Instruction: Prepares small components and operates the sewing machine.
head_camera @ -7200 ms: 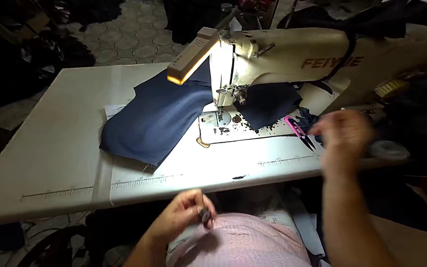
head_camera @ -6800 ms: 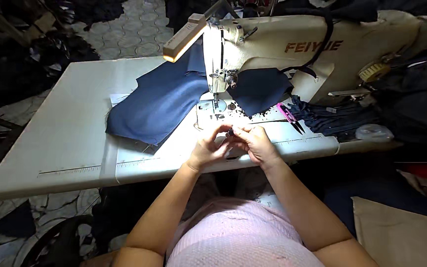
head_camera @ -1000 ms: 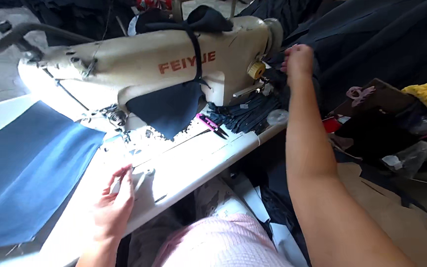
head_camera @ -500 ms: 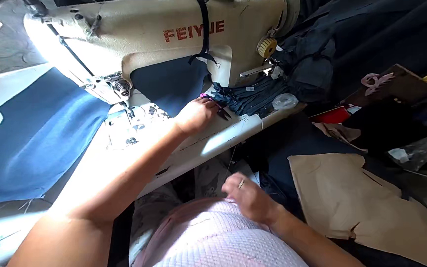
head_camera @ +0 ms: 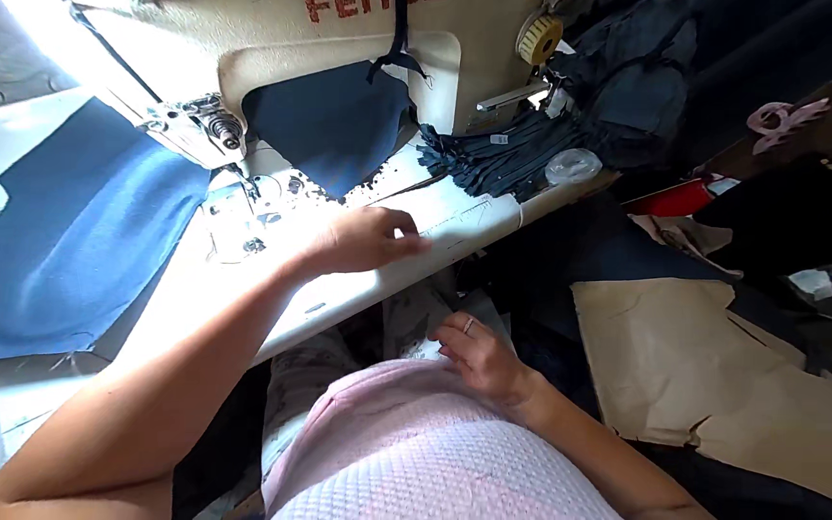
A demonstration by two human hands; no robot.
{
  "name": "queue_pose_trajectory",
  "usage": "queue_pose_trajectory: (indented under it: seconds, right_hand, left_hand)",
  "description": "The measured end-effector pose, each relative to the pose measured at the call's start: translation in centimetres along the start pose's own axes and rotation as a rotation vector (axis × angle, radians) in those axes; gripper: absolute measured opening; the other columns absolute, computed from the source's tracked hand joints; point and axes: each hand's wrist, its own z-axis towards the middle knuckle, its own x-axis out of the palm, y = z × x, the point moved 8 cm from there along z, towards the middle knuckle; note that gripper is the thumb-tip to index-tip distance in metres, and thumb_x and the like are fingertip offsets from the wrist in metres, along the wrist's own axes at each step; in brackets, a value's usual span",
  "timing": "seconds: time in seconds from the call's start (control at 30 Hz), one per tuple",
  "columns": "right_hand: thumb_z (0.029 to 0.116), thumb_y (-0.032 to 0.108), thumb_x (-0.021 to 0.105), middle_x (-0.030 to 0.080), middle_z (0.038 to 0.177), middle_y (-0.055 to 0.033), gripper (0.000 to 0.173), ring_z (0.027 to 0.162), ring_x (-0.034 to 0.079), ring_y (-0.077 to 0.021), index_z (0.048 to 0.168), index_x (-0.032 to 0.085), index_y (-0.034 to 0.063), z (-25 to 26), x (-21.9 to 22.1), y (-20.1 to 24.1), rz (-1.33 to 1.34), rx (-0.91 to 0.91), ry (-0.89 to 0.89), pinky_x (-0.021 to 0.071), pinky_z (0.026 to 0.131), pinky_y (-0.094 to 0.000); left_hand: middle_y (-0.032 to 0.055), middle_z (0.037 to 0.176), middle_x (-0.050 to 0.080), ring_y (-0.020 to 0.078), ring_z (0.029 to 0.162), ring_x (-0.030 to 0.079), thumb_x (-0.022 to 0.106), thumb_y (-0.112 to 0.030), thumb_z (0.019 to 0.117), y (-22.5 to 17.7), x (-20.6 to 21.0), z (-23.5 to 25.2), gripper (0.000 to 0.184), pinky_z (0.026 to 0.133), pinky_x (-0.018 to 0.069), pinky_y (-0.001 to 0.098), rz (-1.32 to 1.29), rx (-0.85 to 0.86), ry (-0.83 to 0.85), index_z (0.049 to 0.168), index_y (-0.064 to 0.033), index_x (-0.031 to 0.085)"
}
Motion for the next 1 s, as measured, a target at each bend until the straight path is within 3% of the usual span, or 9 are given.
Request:
queue_pose_trajectory:
  seconds: [0.1, 0.2, 0.37, 0.53, 0.63, 0.7, 0.77, 0.87, 1.0]
  right_hand:
    - [0.1049, 0.012, 0.051, 0.071, 0.103, -0.0164, 0.024, 0.100, 0.069, -0.0252, 0.107, 0.071, 0.0003, -0.2, 0.4, 0.4, 0.016, 0.003, 0.047, 0.0564, 0.091, -0.0325]
    - [0.1047, 0.011, 0.050, 0.070, 0.103, -0.0164, 0.023, 0.100, 0.069, -0.0250, 0.109, 0.070, 0.0004, -0.4, 0.7, 0.8, 0.024, 0.001, 0.071, 0.0562, 0.091, -0.0314]
    - [0.1050, 0.012, 0.050, 0.070, 0.102, -0.0158, 0.024, 0.097, 0.069, -0.0232, 0.109, 0.071, 0.0007, -0.4, 0.8, 0.7, 0.020, 0.010, 0.065, 0.0564, 0.089, -0.0302]
    - [0.0969, 0.007, 0.062, 0.072, 0.106, -0.0167, 0.019, 0.096, 0.071, -0.0212, 0.108, 0.074, -0.0027, 1.1, -0.3, -0.6, 0.069, 0.236, -0.074, 0.0596, 0.087, -0.0326]
    - [0.0896, -0.002, 0.069, 0.072, 0.106, -0.0161, 0.027, 0.088, 0.071, -0.0164, 0.116, 0.070, -0.0050, 2.9, -1.4, -1.7, 0.174, 0.359, -0.188, 0.0610, 0.081, -0.0301]
    - [0.0888, -0.005, 0.069, 0.071, 0.102, -0.0156, 0.032, 0.084, 0.070, -0.0132, 0.120, 0.066, -0.0068, 4.5, -1.8, -2.1, 0.223, 0.378, -0.227, 0.0610, 0.078, -0.0270]
    - [0.0875, -0.006, 0.071, 0.072, 0.099, -0.0148, 0.036, 0.081, 0.071, -0.0123, 0.123, 0.062, -0.0072, 6.2, -1.8, -1.8, 0.239, 0.371, -0.228, 0.0613, 0.075, -0.0265]
    - [0.0863, -0.004, 0.075, 0.073, 0.090, -0.0103, 0.049, 0.074, 0.071, -0.0101, 0.130, 0.055, -0.0056, 8.9, -0.9, -0.7, 0.256, 0.315, -0.186, 0.0606, 0.069, -0.0251]
    - [0.0784, -0.013, 0.073, 0.074, 0.086, -0.0100, 0.056, 0.072, 0.073, -0.0115, 0.130, 0.053, -0.0045, 12.5, 1.3, 1.5, 0.283, 0.224, -0.136, 0.0620, 0.070, -0.0262]
  left_hand:
    - [0.0016, 0.078, 0.066, 0.0128, 0.067, 0.057, 0.062, -0.032, 0.1035, -1.7, 1.8, -0.6, 0.027, 0.067, 0.0489, 0.0376, 0.097, 0.044, 0.145, 0.113, -0.0117, 0.076]
    - [0.0019, 0.085, 0.071, 0.0136, 0.075, 0.063, 0.062, -0.031, 0.1039, -2.6, 2.8, -0.4, 0.025, 0.073, 0.0509, 0.0399, 0.114, 0.008, 0.195, 0.110, -0.0129, 0.078]
    - [0.0025, 0.088, 0.073, 0.0170, 0.082, 0.067, 0.063, -0.025, 0.1031, -2.8, 3.6, 0.5, 0.020, 0.076, 0.0527, 0.0461, 0.093, 0.027, 0.120, 0.104, -0.0145, 0.080]
    - [0.0193, 0.093, 0.073, 0.0380, 0.088, 0.070, 0.065, -0.019, 0.1000, 0.4, 0.3, 2.3, 0.021, 0.078, 0.0508, 0.0623, 0.157, 0.069, -0.274, 0.109, -0.0043, 0.077]
    - [0.0272, 0.129, 0.061, 0.0483, 0.121, 0.056, 0.073, -0.017, 0.0935, 3.0, -1.2, 1.5, 0.041, 0.098, 0.0440, 0.0670, 0.150, 0.051, -0.508, 0.131, -0.0023, 0.067]
    - [0.0245, 0.135, 0.060, 0.0420, 0.125, 0.057, 0.072, -0.020, 0.0942, 2.8, -1.5, -0.6, 0.044, 0.104, 0.0450, 0.0588, 0.071, 0.109, -0.621, 0.134, -0.0016, 0.066]
    - [0.0203, 0.118, 0.068, 0.0305, 0.110, 0.065, 0.070, -0.028, 0.0941, 2.1, -0.6, -3.3, 0.041, 0.096, 0.0519, 0.0473, -0.045, 0.213, -0.725, 0.123, 0.0011, 0.070]
    - [0.0134, 0.111, 0.071, 0.0180, 0.099, 0.068, 0.077, -0.037, 0.0891, 1.5, 1.8, -7.0, 0.048, 0.086, 0.0559, 0.0349, -0.178, 0.202, -0.750, 0.121, -0.0009, 0.070]
    - [0.0027, 0.097, 0.073, 0.0036, 0.081, 0.068, 0.079, -0.012, 0.0872, 4.7, 4.2, -9.2, 0.032, 0.074, 0.0579, 0.0193, -0.685, 0.105, -0.755, 0.116, -0.0010, 0.070]
